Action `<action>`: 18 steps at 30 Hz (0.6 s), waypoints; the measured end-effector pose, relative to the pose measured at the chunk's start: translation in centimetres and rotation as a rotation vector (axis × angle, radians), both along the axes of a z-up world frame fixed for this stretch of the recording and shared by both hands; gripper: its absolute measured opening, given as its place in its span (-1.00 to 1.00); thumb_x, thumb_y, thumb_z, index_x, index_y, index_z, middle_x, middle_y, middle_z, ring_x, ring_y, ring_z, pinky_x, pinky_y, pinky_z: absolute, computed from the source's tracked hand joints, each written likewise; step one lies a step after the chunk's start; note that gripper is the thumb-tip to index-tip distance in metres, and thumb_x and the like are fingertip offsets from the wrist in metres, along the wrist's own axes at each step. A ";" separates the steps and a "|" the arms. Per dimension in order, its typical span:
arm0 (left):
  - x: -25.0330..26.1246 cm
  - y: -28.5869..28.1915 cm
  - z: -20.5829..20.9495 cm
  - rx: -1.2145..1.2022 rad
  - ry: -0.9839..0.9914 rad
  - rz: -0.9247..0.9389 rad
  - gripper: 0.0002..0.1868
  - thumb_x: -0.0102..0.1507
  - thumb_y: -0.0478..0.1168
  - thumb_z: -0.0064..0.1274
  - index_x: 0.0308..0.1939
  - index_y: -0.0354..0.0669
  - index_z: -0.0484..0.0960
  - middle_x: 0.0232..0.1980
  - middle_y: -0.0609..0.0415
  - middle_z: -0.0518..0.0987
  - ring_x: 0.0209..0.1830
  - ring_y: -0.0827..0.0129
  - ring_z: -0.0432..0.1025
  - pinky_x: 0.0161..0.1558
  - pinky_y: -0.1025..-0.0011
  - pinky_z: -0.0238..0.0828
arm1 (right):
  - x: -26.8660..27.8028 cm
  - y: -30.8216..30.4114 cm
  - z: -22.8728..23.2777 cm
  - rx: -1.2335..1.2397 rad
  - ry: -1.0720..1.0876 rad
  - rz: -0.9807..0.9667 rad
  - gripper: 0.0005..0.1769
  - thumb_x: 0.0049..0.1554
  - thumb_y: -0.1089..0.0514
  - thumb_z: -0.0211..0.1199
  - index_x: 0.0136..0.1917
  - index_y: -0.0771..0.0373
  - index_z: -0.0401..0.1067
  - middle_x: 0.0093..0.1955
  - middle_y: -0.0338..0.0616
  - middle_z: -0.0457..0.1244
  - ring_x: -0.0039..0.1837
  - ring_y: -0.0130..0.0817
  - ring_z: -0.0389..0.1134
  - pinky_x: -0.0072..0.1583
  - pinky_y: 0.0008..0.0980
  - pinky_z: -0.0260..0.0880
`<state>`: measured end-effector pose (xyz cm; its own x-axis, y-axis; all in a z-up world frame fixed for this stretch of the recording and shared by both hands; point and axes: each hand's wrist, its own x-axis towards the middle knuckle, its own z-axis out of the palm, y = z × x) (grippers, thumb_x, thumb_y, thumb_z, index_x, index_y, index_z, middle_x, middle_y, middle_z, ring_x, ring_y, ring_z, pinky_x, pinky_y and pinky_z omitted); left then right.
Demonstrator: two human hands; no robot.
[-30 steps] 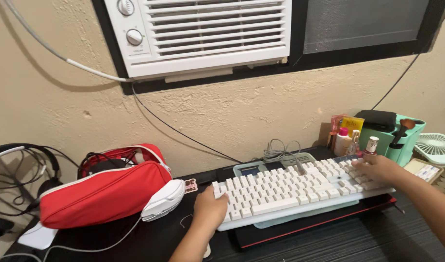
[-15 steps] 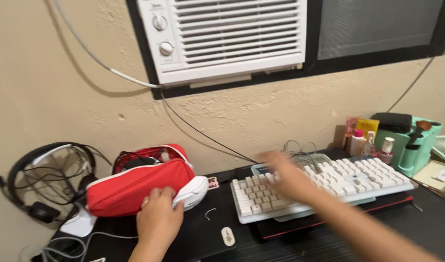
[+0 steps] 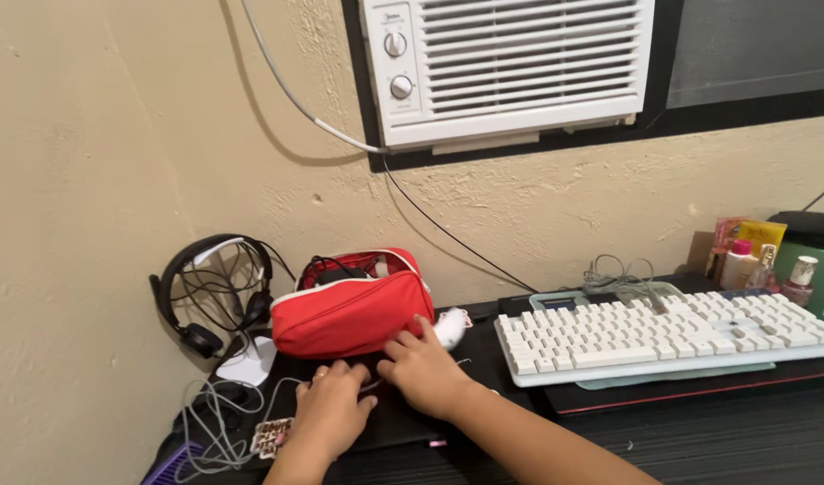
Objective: The person coils a black power cable and places it into a red zippered pouch. They then coil a white USB cable and place it into the same pouch. The person closes the pouch and sets it aside on the desk.
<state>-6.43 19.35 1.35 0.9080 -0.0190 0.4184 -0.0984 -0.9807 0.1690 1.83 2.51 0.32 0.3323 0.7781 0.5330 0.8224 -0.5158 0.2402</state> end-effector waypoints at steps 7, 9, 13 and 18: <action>-0.7 4.6 3.0 -0.245 0.029 -0.011 -0.74 0.27 -0.01 0.01 -0.27 -0.10 0.64 -0.30 -0.10 0.68 -0.22 -0.05 0.58 -0.15 0.05 0.47 | 2.0 -3.4 4.7 0.652 0.282 -0.106 -0.79 0.00 0.29 0.26 -0.12 0.04 0.61 -0.20 -0.18 0.39 0.04 -0.31 0.39 0.18 -0.21 0.42; -1.1 6.5 4.4 -0.261 -0.063 0.074 -0.72 0.30 -0.01 0.01 -0.25 -0.14 0.63 -0.30 -0.16 0.65 -0.23 -0.06 0.57 -0.16 0.05 0.47 | 3.1 -7.9 8.7 0.640 0.820 -0.023 -0.54 0.00 0.45 0.01 0.11 0.15 0.46 -0.15 -0.20 0.37 -0.18 -0.41 0.39 -0.21 -0.31 0.49; -2.2 9.3 6.7 -0.357 -0.189 0.064 -0.79 0.26 -0.11 0.01 -0.23 -0.13 0.67 -0.33 -0.13 0.70 -0.29 -0.04 0.59 -0.20 0.12 0.50 | 2.8 -14.5 13.3 0.723 0.705 -0.322 -0.72 0.30 0.05 0.03 0.13 0.10 0.52 -0.17 -0.19 0.40 -0.37 -0.28 0.31 -0.33 -0.37 0.38; -3.9 11.5 8.5 -0.395 -0.250 0.106 -0.72 0.33 -0.08 0.03 -0.28 -0.23 0.66 -0.42 -0.09 0.66 -0.45 0.07 0.54 -0.33 0.22 0.43 | 3.3 -21.7 15.2 0.864 0.646 -0.384 -0.65 0.31 0.01 0.02 0.15 0.17 0.55 -0.06 -0.17 0.42 -0.32 -0.46 0.38 -0.24 -0.41 0.47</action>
